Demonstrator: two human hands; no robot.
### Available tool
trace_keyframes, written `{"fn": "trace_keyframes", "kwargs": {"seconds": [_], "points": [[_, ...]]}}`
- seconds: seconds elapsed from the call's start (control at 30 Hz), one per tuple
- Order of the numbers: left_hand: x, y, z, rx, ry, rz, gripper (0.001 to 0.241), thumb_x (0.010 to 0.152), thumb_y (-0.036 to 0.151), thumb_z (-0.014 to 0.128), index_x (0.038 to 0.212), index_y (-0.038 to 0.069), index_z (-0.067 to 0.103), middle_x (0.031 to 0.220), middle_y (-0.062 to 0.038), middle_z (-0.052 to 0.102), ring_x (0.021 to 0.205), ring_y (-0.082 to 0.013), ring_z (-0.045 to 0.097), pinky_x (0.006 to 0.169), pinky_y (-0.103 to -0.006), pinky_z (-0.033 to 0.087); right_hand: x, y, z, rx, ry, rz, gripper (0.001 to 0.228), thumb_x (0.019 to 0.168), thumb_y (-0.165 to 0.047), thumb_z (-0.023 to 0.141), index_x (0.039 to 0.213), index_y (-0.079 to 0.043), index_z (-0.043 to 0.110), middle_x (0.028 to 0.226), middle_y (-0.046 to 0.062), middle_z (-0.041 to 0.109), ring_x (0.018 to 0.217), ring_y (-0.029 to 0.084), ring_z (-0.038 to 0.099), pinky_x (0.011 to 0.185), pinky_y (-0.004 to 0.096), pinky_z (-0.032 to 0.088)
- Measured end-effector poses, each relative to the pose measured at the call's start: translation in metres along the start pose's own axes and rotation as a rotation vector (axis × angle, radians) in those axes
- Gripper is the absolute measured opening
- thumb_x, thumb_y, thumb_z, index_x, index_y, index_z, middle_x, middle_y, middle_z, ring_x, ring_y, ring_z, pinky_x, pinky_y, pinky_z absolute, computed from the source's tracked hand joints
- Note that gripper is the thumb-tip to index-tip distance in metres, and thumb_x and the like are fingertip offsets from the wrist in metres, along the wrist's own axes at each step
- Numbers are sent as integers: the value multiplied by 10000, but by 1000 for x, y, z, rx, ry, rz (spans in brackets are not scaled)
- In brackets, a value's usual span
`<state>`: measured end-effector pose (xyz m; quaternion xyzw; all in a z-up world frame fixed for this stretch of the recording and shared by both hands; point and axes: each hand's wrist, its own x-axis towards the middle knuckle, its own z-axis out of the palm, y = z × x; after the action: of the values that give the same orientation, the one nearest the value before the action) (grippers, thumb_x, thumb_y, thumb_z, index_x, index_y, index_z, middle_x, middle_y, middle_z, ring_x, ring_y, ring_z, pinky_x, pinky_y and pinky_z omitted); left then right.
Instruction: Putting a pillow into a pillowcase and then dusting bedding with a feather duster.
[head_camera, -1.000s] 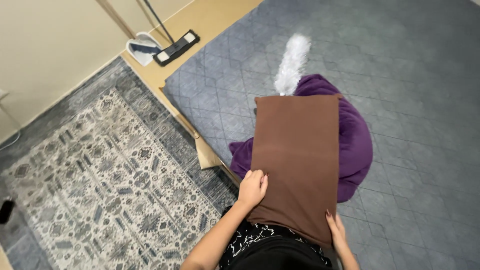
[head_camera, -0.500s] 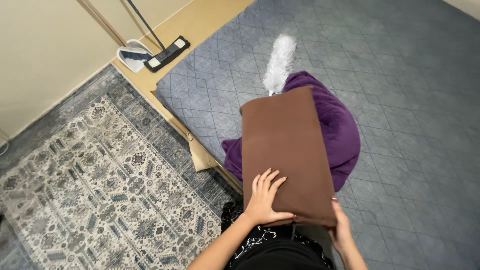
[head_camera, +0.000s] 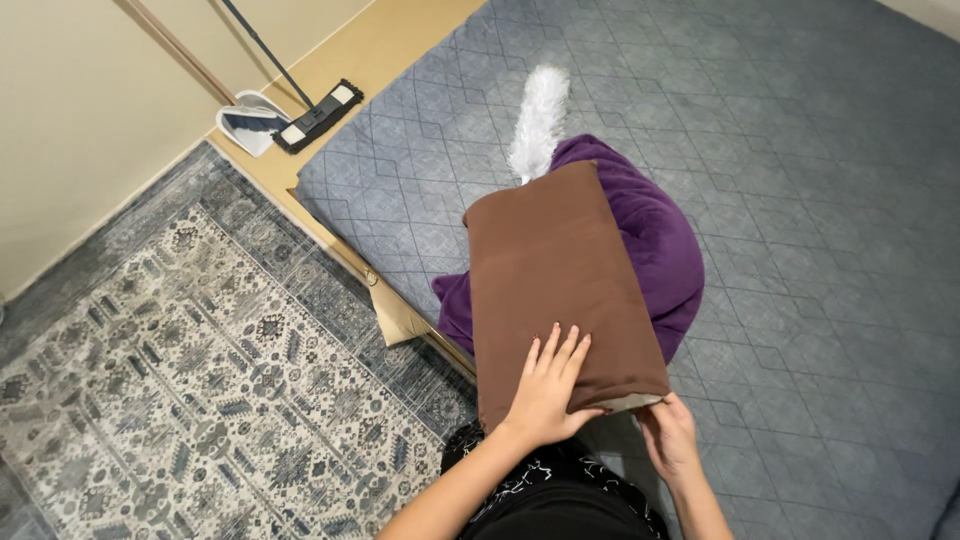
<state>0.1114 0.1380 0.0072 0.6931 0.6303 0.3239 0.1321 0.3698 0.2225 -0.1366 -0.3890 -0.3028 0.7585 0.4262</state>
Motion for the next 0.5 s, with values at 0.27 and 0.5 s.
{"fn": "trace_keyframes", "kwargs": {"seconds": [0.27, 0.5], "points": [[-1, 2, 1, 19, 40, -3, 1007, 782, 388, 834, 1584, 11, 357, 1635, -197, 377, 1563, -419, 258, 1247, -613, 198, 21, 18, 9, -476, 124, -321, 344, 963, 42, 575, 1302, 27, 625, 1219, 73, 684, 1107, 155, 632, 989, 295, 485], [-5, 52, -7, 79, 27, 105, 971, 791, 265, 777, 1579, -66, 316, 1649, -290, 282, 1566, -485, 230, 1250, -674, 161, 21, 15, 55, -410, 215, -355, 566, 854, 135, 395, 1378, -20, 546, 1284, 97, 637, 1162, 182, 598, 986, 317, 486]]}}
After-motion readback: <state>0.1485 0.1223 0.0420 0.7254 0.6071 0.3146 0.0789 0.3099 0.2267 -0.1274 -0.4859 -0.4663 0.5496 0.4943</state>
